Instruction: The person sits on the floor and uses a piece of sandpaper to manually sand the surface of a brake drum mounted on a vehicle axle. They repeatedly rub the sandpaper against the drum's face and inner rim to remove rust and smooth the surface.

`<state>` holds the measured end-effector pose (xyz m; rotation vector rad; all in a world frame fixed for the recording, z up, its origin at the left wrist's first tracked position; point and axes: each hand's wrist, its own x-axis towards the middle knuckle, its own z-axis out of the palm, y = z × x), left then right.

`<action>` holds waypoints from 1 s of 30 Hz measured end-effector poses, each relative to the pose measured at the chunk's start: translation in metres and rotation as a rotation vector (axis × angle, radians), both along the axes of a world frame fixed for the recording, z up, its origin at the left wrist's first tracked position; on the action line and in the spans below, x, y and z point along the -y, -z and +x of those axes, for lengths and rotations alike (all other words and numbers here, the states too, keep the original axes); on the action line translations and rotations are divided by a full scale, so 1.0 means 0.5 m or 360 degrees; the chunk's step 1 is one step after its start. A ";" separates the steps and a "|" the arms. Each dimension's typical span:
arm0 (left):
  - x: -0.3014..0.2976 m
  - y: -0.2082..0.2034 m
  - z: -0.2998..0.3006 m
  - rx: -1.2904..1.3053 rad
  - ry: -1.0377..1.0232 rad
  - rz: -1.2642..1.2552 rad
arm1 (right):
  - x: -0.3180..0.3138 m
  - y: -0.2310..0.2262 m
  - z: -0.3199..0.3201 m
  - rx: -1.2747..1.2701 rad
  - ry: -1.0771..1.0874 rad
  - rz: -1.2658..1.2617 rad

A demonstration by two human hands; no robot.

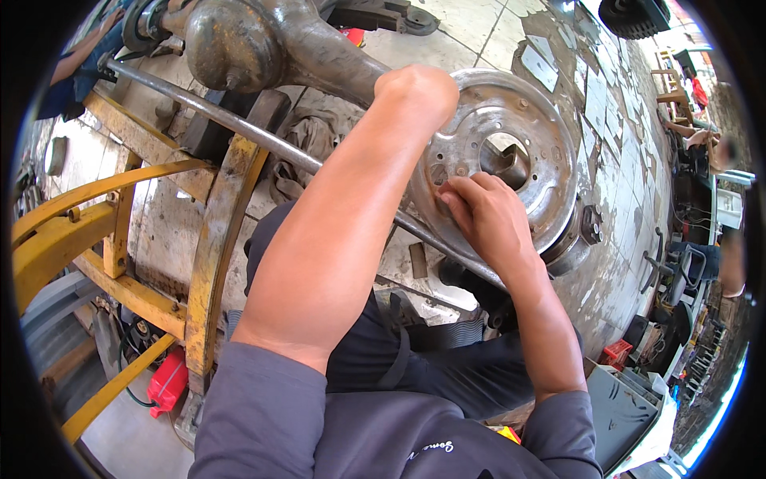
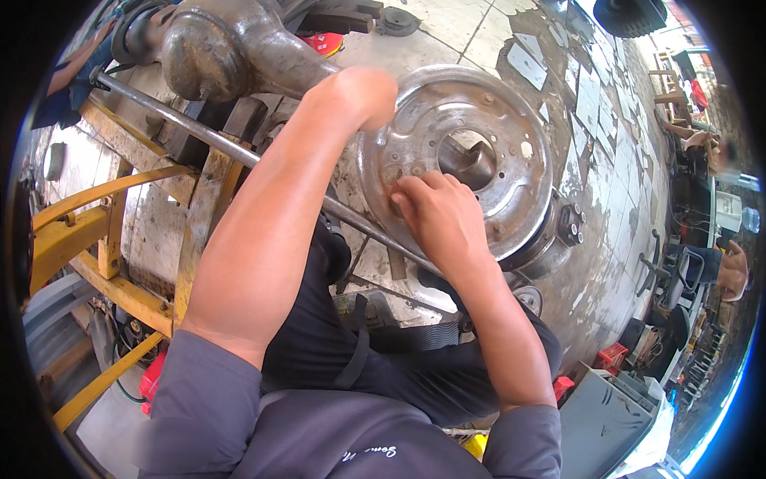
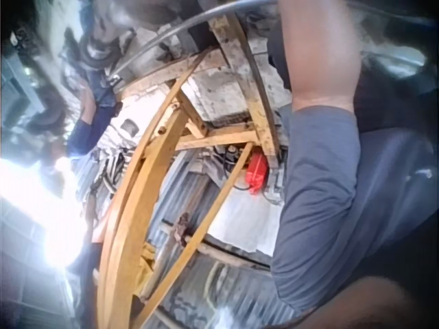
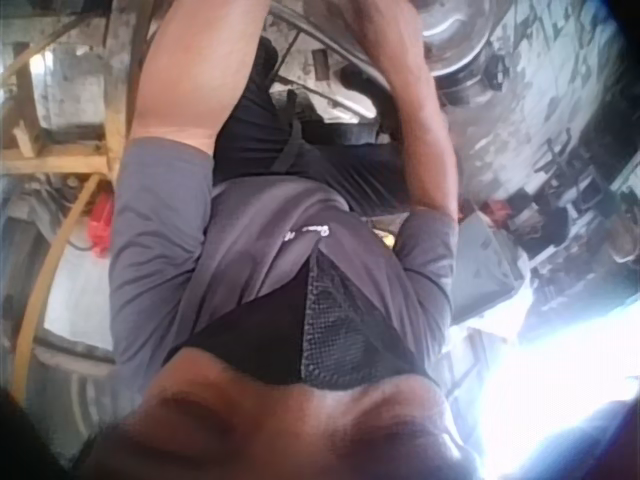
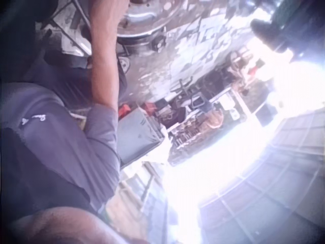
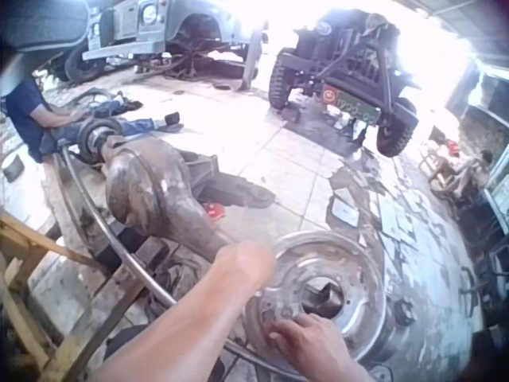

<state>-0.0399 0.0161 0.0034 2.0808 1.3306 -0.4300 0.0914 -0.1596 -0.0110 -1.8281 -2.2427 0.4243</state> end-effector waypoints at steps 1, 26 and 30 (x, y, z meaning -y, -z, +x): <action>0.001 -0.005 -0.001 0.0018 -0.0030 -0.0017 | 0.004 0.004 0.005 -0.0017 -0.0042 0.0059; 0.007 -0.021 -0.007 0.0069 -0.0075 -0.0041 | -0.006 0.007 0.006 -0.0453 0.0107 -0.0233; 0.003 -0.022 -0.004 0.0052 -0.0064 -0.0088 | -0.045 -0.035 0.009 -0.0350 0.0118 -0.0157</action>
